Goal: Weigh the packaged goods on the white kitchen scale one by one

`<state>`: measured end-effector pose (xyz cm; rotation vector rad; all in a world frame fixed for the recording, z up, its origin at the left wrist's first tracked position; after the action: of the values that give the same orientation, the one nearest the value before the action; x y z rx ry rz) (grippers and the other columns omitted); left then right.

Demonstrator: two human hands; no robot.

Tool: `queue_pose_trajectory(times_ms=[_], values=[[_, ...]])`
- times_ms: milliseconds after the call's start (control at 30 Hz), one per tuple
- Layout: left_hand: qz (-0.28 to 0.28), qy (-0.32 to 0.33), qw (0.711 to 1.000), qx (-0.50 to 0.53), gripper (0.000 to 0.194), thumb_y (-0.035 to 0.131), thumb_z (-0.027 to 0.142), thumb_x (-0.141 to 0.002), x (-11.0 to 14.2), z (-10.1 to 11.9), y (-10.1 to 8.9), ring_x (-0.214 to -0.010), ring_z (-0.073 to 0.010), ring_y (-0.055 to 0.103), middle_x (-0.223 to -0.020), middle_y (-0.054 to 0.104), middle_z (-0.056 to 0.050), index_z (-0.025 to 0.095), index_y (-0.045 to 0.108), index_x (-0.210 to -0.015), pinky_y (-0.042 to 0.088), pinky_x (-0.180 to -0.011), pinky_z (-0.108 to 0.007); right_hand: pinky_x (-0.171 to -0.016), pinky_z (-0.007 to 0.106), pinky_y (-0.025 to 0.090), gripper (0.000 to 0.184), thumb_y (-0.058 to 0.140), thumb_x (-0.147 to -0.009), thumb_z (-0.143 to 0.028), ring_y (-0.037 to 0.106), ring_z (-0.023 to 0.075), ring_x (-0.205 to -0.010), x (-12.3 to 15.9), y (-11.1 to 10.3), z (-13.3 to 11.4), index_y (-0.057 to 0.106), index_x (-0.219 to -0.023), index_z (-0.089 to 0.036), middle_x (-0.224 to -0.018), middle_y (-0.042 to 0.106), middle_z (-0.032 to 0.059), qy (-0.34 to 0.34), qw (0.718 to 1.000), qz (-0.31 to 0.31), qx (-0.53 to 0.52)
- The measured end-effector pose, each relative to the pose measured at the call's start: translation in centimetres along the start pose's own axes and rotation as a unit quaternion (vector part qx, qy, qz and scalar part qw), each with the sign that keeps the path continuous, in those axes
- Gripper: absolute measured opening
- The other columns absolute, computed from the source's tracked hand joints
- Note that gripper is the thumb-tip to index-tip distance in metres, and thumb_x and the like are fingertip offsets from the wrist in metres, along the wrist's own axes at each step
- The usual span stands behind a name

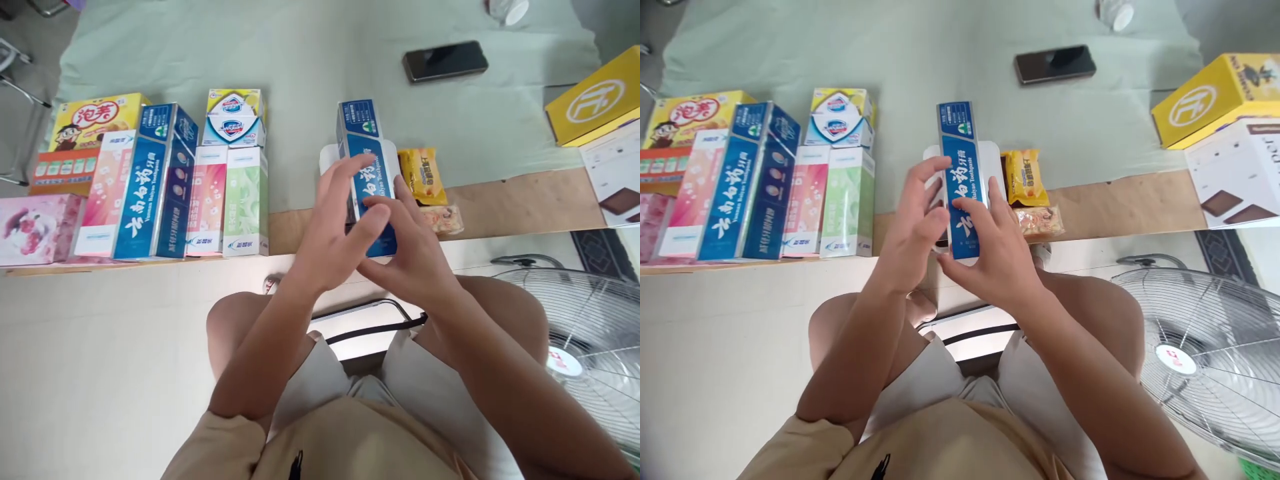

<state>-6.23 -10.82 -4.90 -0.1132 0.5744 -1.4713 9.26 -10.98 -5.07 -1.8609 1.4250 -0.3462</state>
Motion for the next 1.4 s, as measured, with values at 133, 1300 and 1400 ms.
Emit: queue_pose_trajectory(times_ms=[133,1300,1400], values=[[-0.019,-0.057,0.992,0.112,0.037,0.047,0.048,-0.109,-0.5,-1.8,0.2,-0.146,-0.0259,0.061,-0.155,0.057,-0.006,0.036,0.047,-0.144,0.062,-0.114,-0.044,-0.106,0.066,0.057,0.069,0.075,-0.084,-0.049,0.032,0.0471,-0.163,0.0,-0.3,-0.8,0.051,-0.146,-0.029,-0.162,0.05,0.0189,0.025,0.999,-0.011,0.023],[-0.151,-0.329,0.928,0.083,0.041,0.077,0.05,-0.094,-16.2,7.5,30.0,-0.089,-0.02,0.077,-0.093,0.075,-0.003,0.023,0.051,-0.111,0.06,-0.078,-0.031,-0.071,0.042,0.057,0.037,0.065,-0.075,-0.025,0.076,0.0329,-0.103,5.2,-19.2,15.0,0.074,-0.111,-0.027,-0.147,0.07,0.0082,0.31,0.924,0.205,0.087],[-0.174,-0.345,0.919,0.077,0.042,0.078,0.052,-0.093,-15.7,7.8,31.1,-0.082,-0.0197,0.075,-0.088,0.074,-0.002,0.025,0.05,-0.111,0.059,-0.072,-0.031,-0.074,0.043,0.057,0.041,0.065,-0.076,-0.024,0.075,0.0323,-0.099,6.3,-20.3,16.7,0.073,-0.116,-0.028,-0.141,0.073,0.0074,0.333,0.92,0.183,0.1]])
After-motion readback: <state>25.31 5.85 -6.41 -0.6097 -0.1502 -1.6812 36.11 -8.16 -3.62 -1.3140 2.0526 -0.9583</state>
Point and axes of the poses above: each hand's wrist, its own x-axis away from the middle knuckle, its own y-axis out of the palm, z = x × y, the point moved 2 cm from there along -x, towards the middle knuckle
